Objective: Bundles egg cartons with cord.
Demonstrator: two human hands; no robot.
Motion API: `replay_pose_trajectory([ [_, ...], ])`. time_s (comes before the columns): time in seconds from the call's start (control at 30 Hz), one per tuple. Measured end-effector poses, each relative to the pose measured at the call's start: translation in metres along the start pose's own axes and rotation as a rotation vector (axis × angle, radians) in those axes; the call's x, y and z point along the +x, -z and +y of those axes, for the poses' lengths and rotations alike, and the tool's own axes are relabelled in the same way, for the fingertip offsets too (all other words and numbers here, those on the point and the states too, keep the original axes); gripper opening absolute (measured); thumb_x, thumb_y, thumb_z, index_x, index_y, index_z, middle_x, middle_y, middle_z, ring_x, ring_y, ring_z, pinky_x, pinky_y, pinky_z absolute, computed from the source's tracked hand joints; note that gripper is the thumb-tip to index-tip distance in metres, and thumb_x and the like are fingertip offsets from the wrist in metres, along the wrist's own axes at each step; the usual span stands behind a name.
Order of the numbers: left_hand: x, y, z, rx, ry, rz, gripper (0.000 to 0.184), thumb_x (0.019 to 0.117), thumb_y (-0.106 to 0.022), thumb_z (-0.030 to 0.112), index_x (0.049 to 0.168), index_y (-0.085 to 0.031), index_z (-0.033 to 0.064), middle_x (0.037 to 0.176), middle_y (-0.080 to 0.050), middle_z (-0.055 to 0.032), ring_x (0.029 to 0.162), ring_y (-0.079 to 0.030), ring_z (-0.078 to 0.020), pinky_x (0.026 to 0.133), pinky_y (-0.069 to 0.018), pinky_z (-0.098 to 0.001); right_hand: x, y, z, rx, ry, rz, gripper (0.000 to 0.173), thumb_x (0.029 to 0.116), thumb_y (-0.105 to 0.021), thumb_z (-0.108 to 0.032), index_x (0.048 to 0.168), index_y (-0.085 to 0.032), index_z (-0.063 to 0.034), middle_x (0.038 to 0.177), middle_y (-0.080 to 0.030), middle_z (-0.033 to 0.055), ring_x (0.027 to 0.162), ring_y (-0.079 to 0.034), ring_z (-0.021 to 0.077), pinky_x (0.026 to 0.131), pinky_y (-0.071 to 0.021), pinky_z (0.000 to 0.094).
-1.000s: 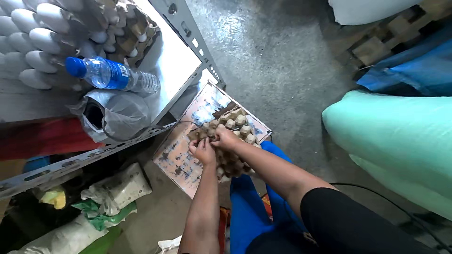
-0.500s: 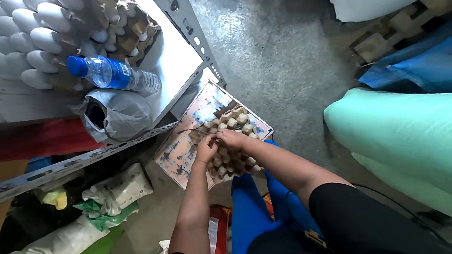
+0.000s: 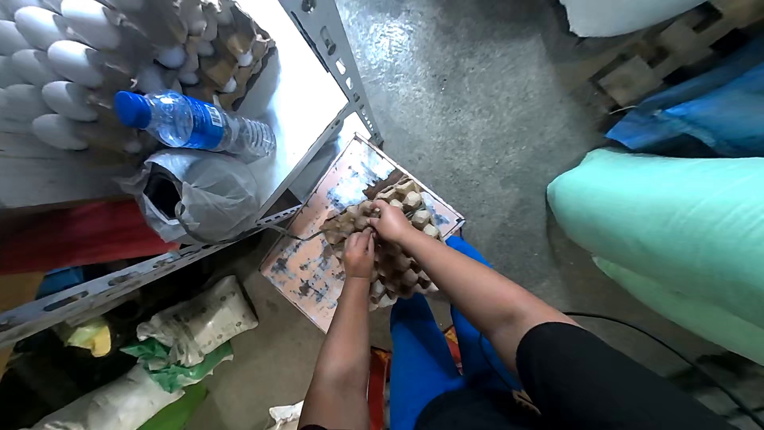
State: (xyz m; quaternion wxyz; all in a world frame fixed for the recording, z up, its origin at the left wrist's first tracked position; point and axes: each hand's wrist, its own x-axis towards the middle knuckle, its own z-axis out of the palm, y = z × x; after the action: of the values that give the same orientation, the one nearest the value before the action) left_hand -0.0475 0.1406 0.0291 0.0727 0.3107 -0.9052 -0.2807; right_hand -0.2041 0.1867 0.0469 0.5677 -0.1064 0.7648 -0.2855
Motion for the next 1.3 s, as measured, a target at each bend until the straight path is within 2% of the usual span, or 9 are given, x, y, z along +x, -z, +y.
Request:
replay_pose_trajectory([
  [0.1, 0.003, 0.006, 0.0, 0.038, -0.045, -0.077, 0.026, 0.0889, -0.072, 0.003, 0.114, -0.078, 0.003, 0.099, -0.074, -0.0181, 0.095, -0.072, -0.0336, 0.088, -0.0596, -0.0483, -0.013, -0.001, -0.006, 0.015, -0.013, -0.017, 0.069, 0.0906, -0.07, -0.012, 0.152, -0.037, -0.0071, 0.124, -0.063, 0.0272, 0.109, -0.066, 0.0441, 0.091, -0.0536, 0.0635],
  [0.2, 0.014, 0.018, 0.004, 0.059, -0.048, -0.237, 0.024, 0.0922, -0.069, 0.006, 0.115, -0.077, 0.0029, 0.098, -0.073, -0.0186, 0.095, -0.072, -0.0351, 0.09, -0.0583, -0.0506, -0.033, -0.004, -0.005, -0.072, 0.1, -0.035, 0.101, 0.0725, -0.084, -0.001, 0.156, -0.028, -0.0071, 0.148, -0.039, 0.0294, 0.108, -0.065, 0.0436, 0.085, -0.0586, 0.0591],
  [0.4, 0.054, 0.048, 0.02, -0.062, 0.343, -0.725, 0.027, 0.1062, -0.054, 0.016, 0.124, -0.068, 0.0005, 0.128, -0.067, -0.0192, 0.124, -0.063, -0.0294, 0.11, -0.0477, -0.0468, -0.035, -0.021, 0.014, 0.009, 0.206, 0.249, 0.06, 0.0811, -0.075, 0.006, 0.137, -0.053, 0.0018, 0.142, -0.052, 0.0246, 0.11, -0.067, 0.0365, 0.092, -0.0591, 0.051],
  [0.53, 0.064, 0.047, 0.012, -0.245, 0.506, -0.82, 0.027, 0.1057, -0.054, 0.015, 0.125, -0.066, 0.001, 0.121, -0.068, -0.0192, 0.113, -0.065, -0.0289, 0.1, -0.0513, -0.05, -0.033, -0.035, 0.03, 0.104, 0.279, 0.403, 0.031, 0.0861, -0.073, 0.005, 0.116, -0.064, 0.0076, 0.134, -0.057, 0.0263, 0.111, -0.067, 0.0359, 0.096, -0.0583, 0.0479],
  [0.63, 0.067, 0.044, 0.012, -0.475, 0.69, -0.823, 0.032, 0.1094, -0.044, 0.019, 0.124, -0.065, -0.0014, 0.116, -0.066, -0.0168, 0.105, -0.062, -0.0239, 0.095, -0.05, -0.0445, -0.033, -0.05, 0.053, 0.084, 0.535, 0.506, 0.013, 0.0855, -0.069, 0.008, 0.096, -0.076, 0.0041, 0.13, -0.066, 0.0231, 0.117, -0.067, 0.0369, 0.101, -0.055, 0.0511],
  [0.8, 0.069, 0.044, 0.01, -0.658, 0.838, -0.735, 0.033, 0.1093, -0.039, 0.02, 0.115, -0.064, -0.0016, 0.103, -0.064, -0.0104, 0.093, -0.06, -0.0171, 0.087, -0.051, -0.0368, -0.037, -0.061, 0.064, -0.106, 0.705, 0.554, 0.021, 0.09, -0.071, -0.006, 0.107, -0.076, 0.0052, 0.134, -0.066, 0.0219, 0.126, -0.064, 0.0395, 0.107, -0.0513, 0.0514],
  [0.93, 0.077, 0.048, 0.007, -0.549, 0.759, -0.833, 0.035, 0.1104, -0.041, 0.024, 0.118, -0.065, -0.0005, 0.105, -0.065, -0.0112, 0.093, -0.061, -0.0177, 0.087, -0.0506, -0.0377, -0.042, -0.055, 0.047, -0.167, 0.537, 0.517, 0.016, 0.0947, -0.068, -0.011, 0.098, -0.077, 0.0026, 0.133, -0.068, 0.0175, 0.133, -0.057, 0.0397, 0.11, -0.045, 0.0565],
  [1.1, 0.098, 0.066, -0.008, -0.186, 0.443, -0.924, 0.019, 0.0995, -0.069, 0.019, 0.112, -0.076, 0.0062, 0.115, -0.074, -0.0104, 0.108, -0.07, -0.0215, 0.1, -0.0539, -0.0465, -0.058, -0.029, 0.005, -0.139, -0.053, 0.136, 0.028, 0.1017, -0.062, -0.026, 0.112, -0.076, -0.0049, 0.158, -0.041, 0.017, 0.153, -0.024, 0.0377, 0.122, -0.0245, 0.0582],
  [1.3, 0.133, 0.042, 0.006, 0.225, 0.185, -0.793, 0.019, 0.0989, -0.069, 0.02, 0.109, -0.078, 0.0065, 0.12, -0.07, -0.0175, 0.122, -0.063, -0.0342, 0.11, -0.0462, -0.0537, -0.056, -0.031, 0.015, -0.369, -0.003, 0.036, 0.026, 0.0946, -0.065, -0.009, 0.12, -0.072, -0.0052, 0.157, -0.042, 0.0147, 0.152, -0.027, 0.0346, 0.12, -0.0258, 0.0585],
])
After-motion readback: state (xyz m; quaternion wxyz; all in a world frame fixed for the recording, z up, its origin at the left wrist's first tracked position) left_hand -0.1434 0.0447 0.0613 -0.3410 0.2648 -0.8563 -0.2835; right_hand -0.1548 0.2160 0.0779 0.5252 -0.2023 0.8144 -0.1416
